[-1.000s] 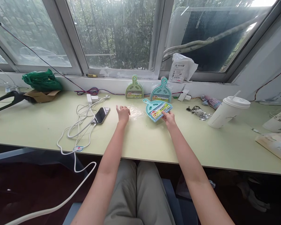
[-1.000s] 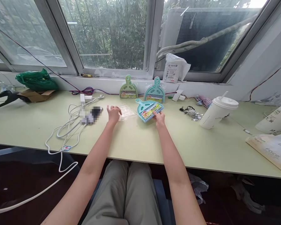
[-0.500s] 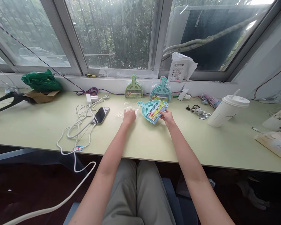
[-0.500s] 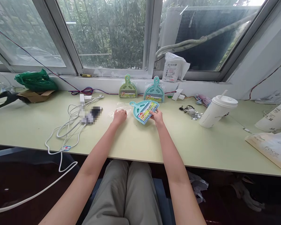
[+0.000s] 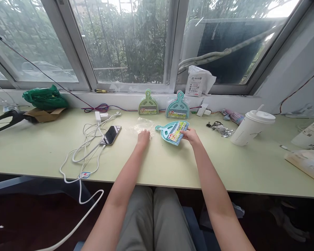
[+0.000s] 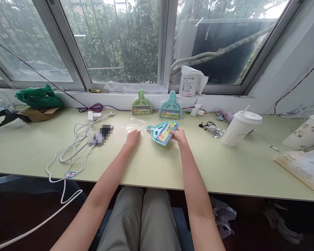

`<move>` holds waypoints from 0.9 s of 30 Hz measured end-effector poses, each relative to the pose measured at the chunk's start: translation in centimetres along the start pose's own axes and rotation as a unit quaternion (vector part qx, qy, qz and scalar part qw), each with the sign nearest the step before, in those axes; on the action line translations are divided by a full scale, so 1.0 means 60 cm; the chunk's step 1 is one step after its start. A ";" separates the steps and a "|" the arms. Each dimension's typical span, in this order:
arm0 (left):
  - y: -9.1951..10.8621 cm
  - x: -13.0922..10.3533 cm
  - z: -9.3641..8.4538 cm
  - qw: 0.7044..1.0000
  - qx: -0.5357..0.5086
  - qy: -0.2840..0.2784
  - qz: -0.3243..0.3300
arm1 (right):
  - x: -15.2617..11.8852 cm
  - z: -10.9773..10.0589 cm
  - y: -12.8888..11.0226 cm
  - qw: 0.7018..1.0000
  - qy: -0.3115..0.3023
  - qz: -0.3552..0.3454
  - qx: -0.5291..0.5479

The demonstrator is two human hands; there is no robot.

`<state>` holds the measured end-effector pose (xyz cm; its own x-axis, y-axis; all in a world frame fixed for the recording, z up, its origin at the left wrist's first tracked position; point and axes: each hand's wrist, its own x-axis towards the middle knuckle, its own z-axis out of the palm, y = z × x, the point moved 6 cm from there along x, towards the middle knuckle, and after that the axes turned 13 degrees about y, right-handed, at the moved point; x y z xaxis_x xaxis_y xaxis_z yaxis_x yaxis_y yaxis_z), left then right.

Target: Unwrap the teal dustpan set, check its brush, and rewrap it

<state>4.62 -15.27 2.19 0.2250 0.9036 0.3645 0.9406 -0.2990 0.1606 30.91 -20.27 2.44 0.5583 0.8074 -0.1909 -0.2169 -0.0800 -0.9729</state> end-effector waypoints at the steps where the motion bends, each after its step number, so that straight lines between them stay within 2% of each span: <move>1: -0.001 0.001 0.000 1.000 0.014 -0.001 -0.001 | -0.001 -0.001 -0.002 1.000 0.006 -0.005 -0.001; 4: -0.001 0.003 -0.003 0.999 0.039 0.014 -0.007 | -0.009 0.007 -0.006 1.000 0.004 -0.023 -0.002; 9: 0.015 0.004 -0.017 0.996 0.046 0.077 0.018 | -0.035 0.049 -0.002 0.994 -0.102 -0.037 -0.017; 11: 0.027 0.002 -0.023 0.993 0.030 0.103 0.045 | -0.045 0.063 0.003 0.991 -0.124 -0.039 -0.014; 15: 0.048 -0.002 -0.037 0.982 -0.001 0.157 0.108 | -0.054 0.074 0.009 0.994 -0.098 -0.050 0.026; 19: 0.073 -0.012 -0.047 0.964 -0.068 0.143 0.211 | -0.052 0.072 0.014 0.992 -0.063 -0.060 0.091; 21: 0.085 -0.019 -0.062 0.952 -0.110 0.151 0.243 | -0.046 0.068 0.018 0.990 -0.052 -0.054 0.122; 24: 0.092 -0.028 -0.096 0.936 -0.166 0.214 0.226 | -0.036 0.062 0.018 0.983 -0.038 -0.050 0.172; 27: 0.072 -0.029 -0.121 0.912 -0.256 0.297 0.119 | -0.032 0.056 0.014 0.976 -0.026 -0.056 0.211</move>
<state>6.45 -20.35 8.92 0.0871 0.5142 0.8533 0.6073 -0.7064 0.3636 26.95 -19.90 2.43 0.5585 0.8267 -0.0683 -0.4730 0.2497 -0.8449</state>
